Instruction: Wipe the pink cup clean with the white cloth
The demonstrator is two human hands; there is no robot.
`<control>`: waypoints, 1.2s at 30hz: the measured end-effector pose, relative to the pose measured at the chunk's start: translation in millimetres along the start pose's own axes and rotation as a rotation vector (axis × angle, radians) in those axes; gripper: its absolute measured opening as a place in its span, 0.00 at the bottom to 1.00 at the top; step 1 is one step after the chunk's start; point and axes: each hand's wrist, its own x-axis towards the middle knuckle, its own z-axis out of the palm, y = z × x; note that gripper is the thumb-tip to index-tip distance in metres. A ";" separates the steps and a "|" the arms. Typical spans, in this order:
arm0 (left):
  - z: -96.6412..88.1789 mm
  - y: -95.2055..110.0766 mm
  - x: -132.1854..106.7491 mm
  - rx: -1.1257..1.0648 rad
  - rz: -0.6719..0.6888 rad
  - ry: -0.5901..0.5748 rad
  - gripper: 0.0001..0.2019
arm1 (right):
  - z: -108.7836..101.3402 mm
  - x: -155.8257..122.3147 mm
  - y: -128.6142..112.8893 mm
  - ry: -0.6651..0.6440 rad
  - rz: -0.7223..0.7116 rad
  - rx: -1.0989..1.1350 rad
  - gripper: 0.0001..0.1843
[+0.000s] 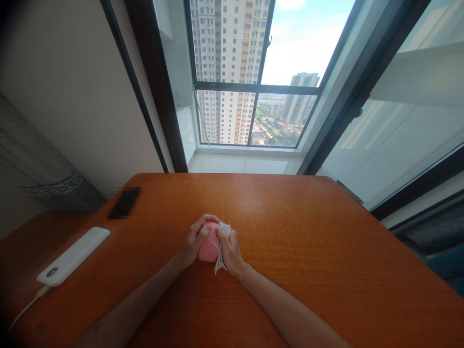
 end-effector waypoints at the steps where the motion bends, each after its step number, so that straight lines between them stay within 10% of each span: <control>1: 0.3 -0.6 1.1 -0.037 -0.045 0.001 0.15 | -0.2 -0.4 1.1 -0.009 0.003 0.001 0.31; 17: 1.0 -4.7 7.1 -0.257 -0.264 0.009 0.20 | 0.5 -3.1 -4.1 -0.060 -0.028 -0.008 0.34; 24: 4.1 -16.0 -5.1 -0.181 -0.063 0.105 0.23 | 1.7 -1.2 -8.7 -0.009 0.061 0.065 0.32; 30: -3.0 -24.6 -10.0 0.096 0.344 -0.041 0.20 | 0.2 6.5 -9.9 0.071 0.017 0.082 0.27; 36: -2.8 -24.2 -11.3 0.127 0.309 -0.051 0.18 | 1.0 9.8 -9.2 0.063 0.009 0.126 0.26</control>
